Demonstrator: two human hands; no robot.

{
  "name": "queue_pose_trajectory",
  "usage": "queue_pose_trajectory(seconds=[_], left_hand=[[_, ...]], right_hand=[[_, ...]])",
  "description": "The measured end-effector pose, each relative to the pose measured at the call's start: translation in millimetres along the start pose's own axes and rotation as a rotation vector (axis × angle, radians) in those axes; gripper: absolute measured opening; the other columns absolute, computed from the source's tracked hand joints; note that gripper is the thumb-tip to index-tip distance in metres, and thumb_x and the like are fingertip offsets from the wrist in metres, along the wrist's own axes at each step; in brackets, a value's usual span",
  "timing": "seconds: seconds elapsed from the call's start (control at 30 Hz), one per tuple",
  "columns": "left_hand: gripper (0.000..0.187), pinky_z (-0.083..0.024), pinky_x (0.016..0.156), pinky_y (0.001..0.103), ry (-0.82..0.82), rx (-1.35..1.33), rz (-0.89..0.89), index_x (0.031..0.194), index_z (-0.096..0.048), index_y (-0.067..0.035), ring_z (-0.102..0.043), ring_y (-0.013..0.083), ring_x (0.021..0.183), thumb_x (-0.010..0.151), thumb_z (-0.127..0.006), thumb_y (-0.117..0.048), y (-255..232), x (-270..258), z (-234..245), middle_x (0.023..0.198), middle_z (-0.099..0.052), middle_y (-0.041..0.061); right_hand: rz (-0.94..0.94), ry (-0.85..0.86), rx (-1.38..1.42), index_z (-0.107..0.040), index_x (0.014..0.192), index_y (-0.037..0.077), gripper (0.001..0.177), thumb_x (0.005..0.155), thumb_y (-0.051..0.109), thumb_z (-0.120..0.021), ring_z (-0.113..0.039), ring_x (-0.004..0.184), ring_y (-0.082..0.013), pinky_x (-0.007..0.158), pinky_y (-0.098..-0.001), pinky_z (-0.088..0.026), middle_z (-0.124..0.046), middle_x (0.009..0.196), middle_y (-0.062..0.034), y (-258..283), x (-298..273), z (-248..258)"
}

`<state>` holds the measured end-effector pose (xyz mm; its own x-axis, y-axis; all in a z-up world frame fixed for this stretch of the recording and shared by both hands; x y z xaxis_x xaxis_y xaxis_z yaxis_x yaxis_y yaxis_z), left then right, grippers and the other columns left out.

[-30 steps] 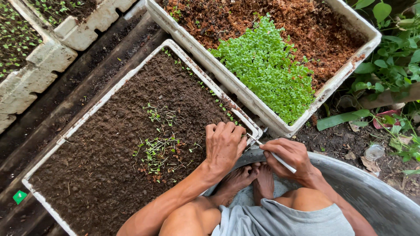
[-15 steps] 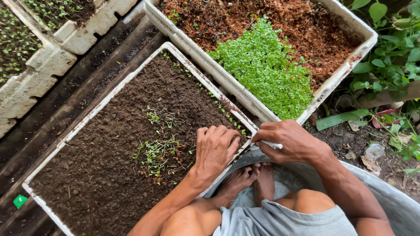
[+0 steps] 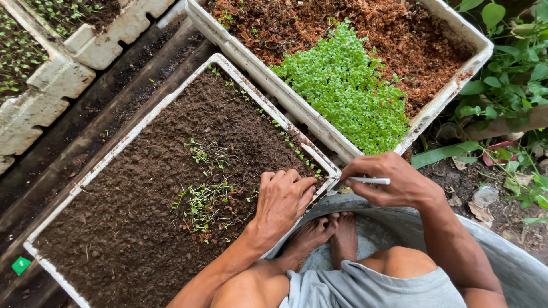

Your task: The person uses a small tool to transplant seedlings from one tray to another, handling the small plants by hand.

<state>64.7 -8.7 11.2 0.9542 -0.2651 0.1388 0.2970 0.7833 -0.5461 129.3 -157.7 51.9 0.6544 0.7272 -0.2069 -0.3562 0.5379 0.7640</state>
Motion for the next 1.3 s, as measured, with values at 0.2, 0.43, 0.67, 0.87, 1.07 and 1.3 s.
queue_pose_trajectory(seconds=[0.2,0.43,0.67,0.87,1.07,1.3], left_hand=[[0.017,-0.041,0.088,0.041,0.026,-0.011,-0.006,0.098,-0.072,-0.024,-0.062,0.0207,0.078,0.096,-0.057,-0.033,-1.3,-0.3,-4.2,0.080,-0.058,0.001],[0.018,-0.042,0.087,0.041,0.032,-0.016,0.003,0.098,-0.072,-0.024,-0.063,0.0217,0.078,0.096,-0.057,-0.033,-1.0,-0.6,-4.9,0.081,-0.059,0.001],[0.019,-0.042,0.086,0.040,-0.013,-0.003,-0.008,0.099,-0.072,-0.024,-0.063,0.0214,0.078,0.096,-0.056,-0.035,-1.6,-0.3,-1.9,0.081,-0.058,0.001],[0.020,-0.042,0.087,0.042,0.010,0.032,-0.016,0.105,-0.071,-0.025,-0.063,0.0218,0.080,0.096,-0.056,-0.034,1.2,-1.2,-13.0,0.082,-0.058,0.001],[0.018,-0.042,0.084,0.043,0.046,0.083,-0.031,0.104,-0.071,-0.025,-0.063,0.0231,0.079,0.092,-0.060,-0.033,-3.1,0.7,-14.5,0.081,-0.058,0.002],[0.021,-0.040,0.072,0.049,0.137,0.166,-0.037,0.105,-0.071,-0.024,-0.065,0.0310,0.081,0.091,-0.063,-0.038,0.1,0.5,-18.0,0.088,-0.066,0.005]], right_hand=[[0.028,-0.149,0.227,-0.079,0.087,0.008,0.014,0.082,0.019,-0.071,-0.071,0.052,-0.0206,0.050,-0.0337,-0.058,-0.076,0.064,-0.0099,-51.4,-1.2,-2.8],[-0.017,-0.084,0.285,-0.080,0.087,0.004,0.017,0.082,0.017,-0.070,-0.068,0.052,-0.0212,0.053,-0.0354,-0.059,-0.076,0.063,-0.0126,-56.9,14.1,-5.0],[-0.084,-0.032,0.170,-0.078,0.086,0.005,0.017,0.085,0.019,-0.068,-0.074,0.059,-0.0266,0.056,-0.0366,-0.061,-0.077,0.070,-0.0160,-36.3,22.1,-7.7],[-0.029,0.000,0.015,-0.075,0.086,0.007,0.017,0.087,0.021,-0.066,-0.075,0.064,-0.0272,0.060,-0.0365,-0.063,-0.076,0.075,-0.0133,-12.1,21.1,-14.8],[0.010,-0.106,0.017,-0.074,0.082,0.014,0.007,0.083,0.019,-0.070,-0.074,0.064,-0.0237,0.060,-0.0360,-0.058,-0.075,0.070,-0.0067,-6.4,8.9,-12.7],[-0.238,-0.059,-0.010,-0.078,0.085,0.017,0.011,0.084,0.025,-0.071,-0.065,0.060,-0.0067,0.060,-0.0249,-0.051,-0.079,0.070,0.0038,3.4,-0.3,-5.6]])
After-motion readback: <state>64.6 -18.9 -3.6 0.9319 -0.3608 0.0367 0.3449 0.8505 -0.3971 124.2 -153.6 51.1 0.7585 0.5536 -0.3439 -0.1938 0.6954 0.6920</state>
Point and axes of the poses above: each hand's wrist, its own x-axis towards the middle knuckle, its own z-axis out of the back of the hand, y = z × x, the point moved 8 cm from there along x, towards the middle knuckle
